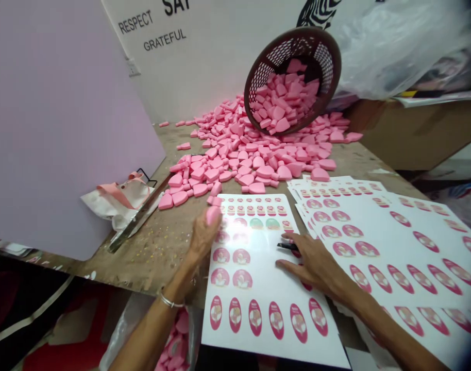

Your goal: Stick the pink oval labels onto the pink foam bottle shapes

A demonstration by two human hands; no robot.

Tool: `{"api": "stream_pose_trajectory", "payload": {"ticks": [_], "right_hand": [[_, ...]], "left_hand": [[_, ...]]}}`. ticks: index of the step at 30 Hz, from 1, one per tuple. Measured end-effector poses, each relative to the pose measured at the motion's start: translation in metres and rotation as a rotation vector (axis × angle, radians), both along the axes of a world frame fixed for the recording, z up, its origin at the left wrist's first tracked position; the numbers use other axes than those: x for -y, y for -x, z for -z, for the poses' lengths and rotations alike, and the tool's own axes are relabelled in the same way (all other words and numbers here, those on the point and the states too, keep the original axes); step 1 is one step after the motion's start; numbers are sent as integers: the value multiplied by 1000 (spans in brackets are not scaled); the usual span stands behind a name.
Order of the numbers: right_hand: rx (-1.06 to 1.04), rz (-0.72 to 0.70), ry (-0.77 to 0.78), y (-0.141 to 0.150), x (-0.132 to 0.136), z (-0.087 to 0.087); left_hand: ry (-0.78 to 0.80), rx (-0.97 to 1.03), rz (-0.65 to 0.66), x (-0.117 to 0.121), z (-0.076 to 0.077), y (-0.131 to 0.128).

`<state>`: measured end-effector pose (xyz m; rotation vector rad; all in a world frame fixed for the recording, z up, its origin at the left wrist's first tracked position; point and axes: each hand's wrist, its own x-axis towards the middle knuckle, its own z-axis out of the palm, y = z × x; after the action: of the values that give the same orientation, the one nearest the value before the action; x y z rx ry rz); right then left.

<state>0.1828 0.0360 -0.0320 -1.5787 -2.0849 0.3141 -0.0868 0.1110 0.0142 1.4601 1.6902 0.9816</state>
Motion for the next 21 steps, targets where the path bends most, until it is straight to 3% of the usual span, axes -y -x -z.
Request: {"api": "stream_pose_trajectory", "payload": {"ticks": [3, 7, 14, 21], "right_hand": [[-107, 45, 18, 7, -22, -13], [9, 113, -145, 24, -57, -14], [151, 108, -195, 27, -75, 7], [106, 127, -159, 28, -75, 4]], "left_hand": [[72, 337, 166, 14, 6, -38], [179, 547, 204, 13, 19, -71], [162, 592, 222, 13, 29, -72], [167, 618, 224, 12, 31, -72]]}}
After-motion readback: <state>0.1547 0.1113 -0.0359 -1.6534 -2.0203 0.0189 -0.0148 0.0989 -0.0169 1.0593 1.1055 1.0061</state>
